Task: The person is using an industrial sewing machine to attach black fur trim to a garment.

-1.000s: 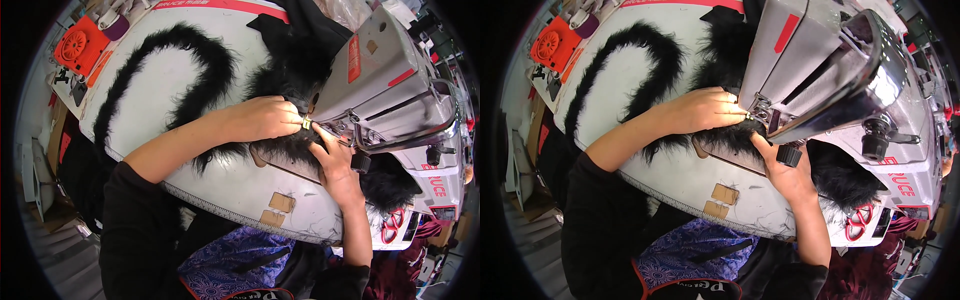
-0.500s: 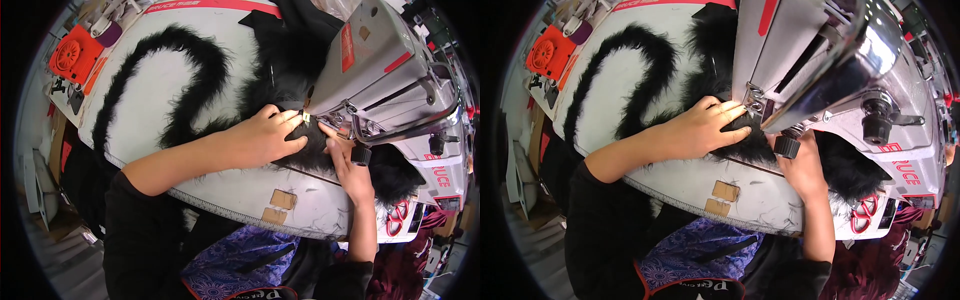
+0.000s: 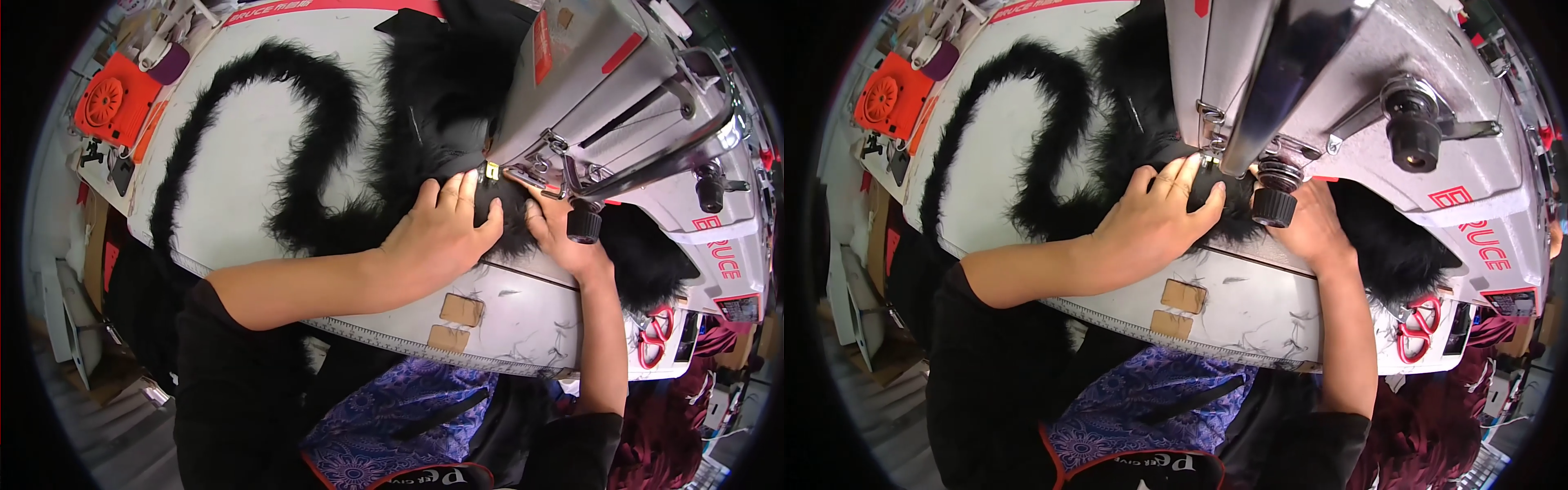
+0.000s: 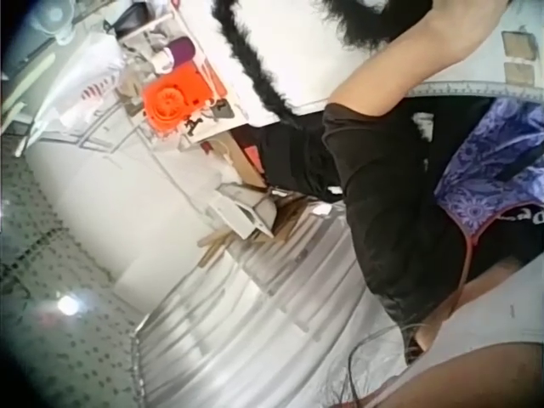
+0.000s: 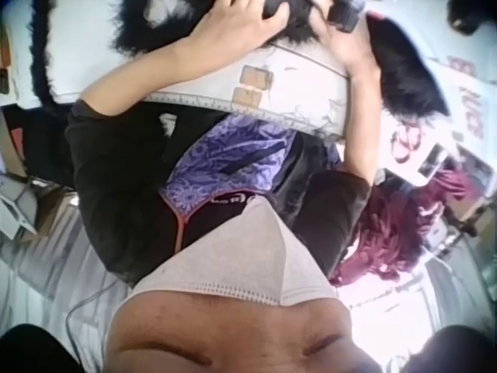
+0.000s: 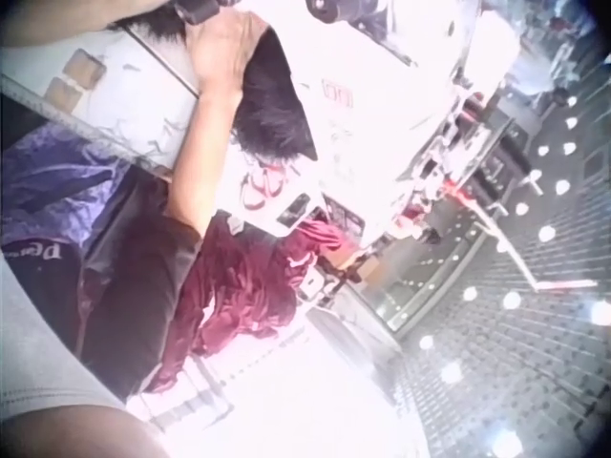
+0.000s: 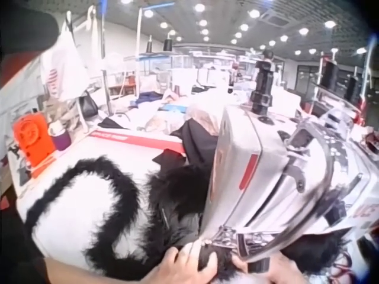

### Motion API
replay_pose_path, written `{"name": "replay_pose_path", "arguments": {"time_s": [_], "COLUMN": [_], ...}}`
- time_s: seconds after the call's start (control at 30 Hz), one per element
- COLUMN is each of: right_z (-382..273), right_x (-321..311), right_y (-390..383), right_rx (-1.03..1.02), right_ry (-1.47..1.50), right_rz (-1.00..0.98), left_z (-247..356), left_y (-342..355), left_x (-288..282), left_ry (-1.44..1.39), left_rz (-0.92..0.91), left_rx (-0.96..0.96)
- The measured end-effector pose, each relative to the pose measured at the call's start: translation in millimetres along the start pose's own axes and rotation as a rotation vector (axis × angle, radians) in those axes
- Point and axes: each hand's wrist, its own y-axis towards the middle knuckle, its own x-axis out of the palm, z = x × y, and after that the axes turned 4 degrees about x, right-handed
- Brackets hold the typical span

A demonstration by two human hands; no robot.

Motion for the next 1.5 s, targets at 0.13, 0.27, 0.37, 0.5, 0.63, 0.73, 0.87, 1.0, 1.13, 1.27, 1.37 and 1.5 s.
{"name": "replay_pose_path", "arguments": {"time_s": [0.13,0.27,0.37,0.5,0.63,0.73,0.87,1.0,1.13,1.27,1.37,1.5], "right_z": [-10,-22,-30,-45,-42,-42,-43,-34,-36,-26,-29,-34], "right_x": [-7,-14,-13,-14,-11,-5,4,11,2,4,-2,-5], "right_y": [-3,-10,-19,-15,-5,-3,0,4,1,-7,-11,-9], "right_rx": [0.078,-0.384,-0.332,-0.252,-0.252,-0.211,-0.239,-0.253,-0.274,-0.351,-0.337,-0.343], "right_ry": [0.045,-0.08,-0.018,0.014,-0.065,-0.082,-0.042,-0.04,-0.038,-0.024,-0.071,-0.062], "right_rz": [-0.085,0.044,0.059,0.005,-0.081,-0.122,0.006,0.025,0.01,0.056,0.006,-0.017], "left_z": [-12,-29,-34,-30,-35,-35,-45,-50,-58,-57,-55,-49], "left_y": [-1,-7,-15,-24,-16,-11,-10,-7,-16,-21,-21,-19], "left_x": [-6,-1,-7,-6,-4,0,4,3,10,11,-5,-4], "left_ry": [-0.146,-0.225,-0.139,-0.088,-0.309,-0.427,-0.434,-0.447,-0.156,-0.179,-0.137,-0.037], "left_rz": [0.051,0.216,0.17,0.156,0.136,0.161,0.143,0.102,0.285,0.451,0.247,0.28], "left_rx": [0.078,0.235,0.218,0.125,0.0,-0.072,-0.055,-0.035,0.173,0.271,0.286,0.392]}}
